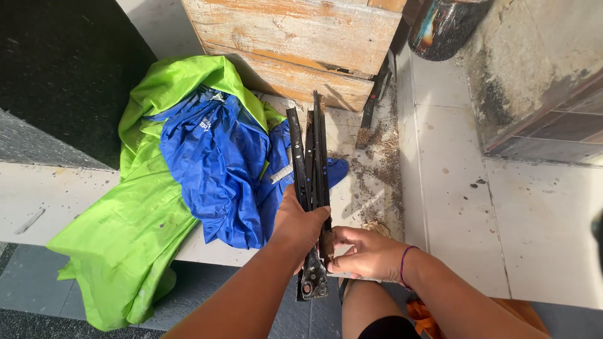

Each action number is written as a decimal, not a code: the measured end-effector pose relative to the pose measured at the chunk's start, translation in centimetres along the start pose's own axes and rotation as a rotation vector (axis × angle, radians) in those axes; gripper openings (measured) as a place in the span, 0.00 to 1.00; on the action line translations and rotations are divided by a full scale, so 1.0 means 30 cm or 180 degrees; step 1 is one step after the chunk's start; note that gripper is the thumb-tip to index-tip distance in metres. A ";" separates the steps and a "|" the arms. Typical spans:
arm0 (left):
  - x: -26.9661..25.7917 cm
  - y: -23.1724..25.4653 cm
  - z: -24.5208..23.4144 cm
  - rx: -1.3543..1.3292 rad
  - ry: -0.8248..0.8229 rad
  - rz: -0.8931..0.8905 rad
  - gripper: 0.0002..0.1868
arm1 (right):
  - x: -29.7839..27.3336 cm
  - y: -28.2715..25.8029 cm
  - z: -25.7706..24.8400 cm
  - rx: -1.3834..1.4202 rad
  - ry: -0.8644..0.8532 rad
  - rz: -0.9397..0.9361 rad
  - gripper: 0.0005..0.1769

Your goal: Moving a small red stool, collecting metal drawer slides, and picking up a woven basket and a piece of concrete in a courtyard.

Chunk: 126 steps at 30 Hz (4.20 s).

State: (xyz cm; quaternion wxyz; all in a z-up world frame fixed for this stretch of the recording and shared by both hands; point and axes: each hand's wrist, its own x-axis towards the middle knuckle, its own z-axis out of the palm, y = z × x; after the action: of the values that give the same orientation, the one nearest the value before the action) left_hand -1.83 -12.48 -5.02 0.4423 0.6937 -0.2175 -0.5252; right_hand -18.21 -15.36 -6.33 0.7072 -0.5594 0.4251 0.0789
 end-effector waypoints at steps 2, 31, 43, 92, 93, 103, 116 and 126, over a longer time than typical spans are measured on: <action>-0.018 0.026 -0.001 -0.0219 0.0026 -0.0235 0.24 | 0.022 -0.031 -0.049 0.0185 0.0092 0.0170 0.23; 0.307 0.049 0.103 0.0017 0.0878 -0.0295 0.17 | 0.597 -0.037 -0.638 -0.0544 0.3348 -0.0118 0.43; 0.088 0.041 0.070 -0.0545 0.0395 -0.0196 0.14 | 0.268 -0.112 -0.349 0.1864 0.2527 -0.0684 0.14; -1.290 -0.419 -0.925 -0.2985 0.2642 0.0517 0.21 | -0.345 -0.309 1.431 -0.0739 -0.2377 0.0119 0.24; -1.312 -0.440 -0.965 -0.3038 0.2754 0.0550 0.21 | -0.320 -0.306 1.477 -0.0665 -0.2550 0.0048 0.25; -1.560 -0.399 -1.450 -0.2873 0.3064 0.0245 0.21 | -0.248 -0.491 2.019 -0.0541 -0.2796 -0.0106 0.22; -1.620 -0.630 -2.164 -0.3184 0.3461 0.0718 0.21 | 0.004 -0.706 2.663 -0.0952 -0.2611 -0.0078 0.22; -1.570 -0.675 -2.903 -0.3222 0.4000 0.1196 0.15 | 0.325 -1.057 3.257 -0.1376 -0.2918 0.0121 0.22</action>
State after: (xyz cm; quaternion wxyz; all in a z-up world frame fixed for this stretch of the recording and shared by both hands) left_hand 58.42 67.57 8.15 0.8206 0.5270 0.2208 0.0086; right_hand 56.64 53.48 11.15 0.6876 -0.5930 0.0550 0.4154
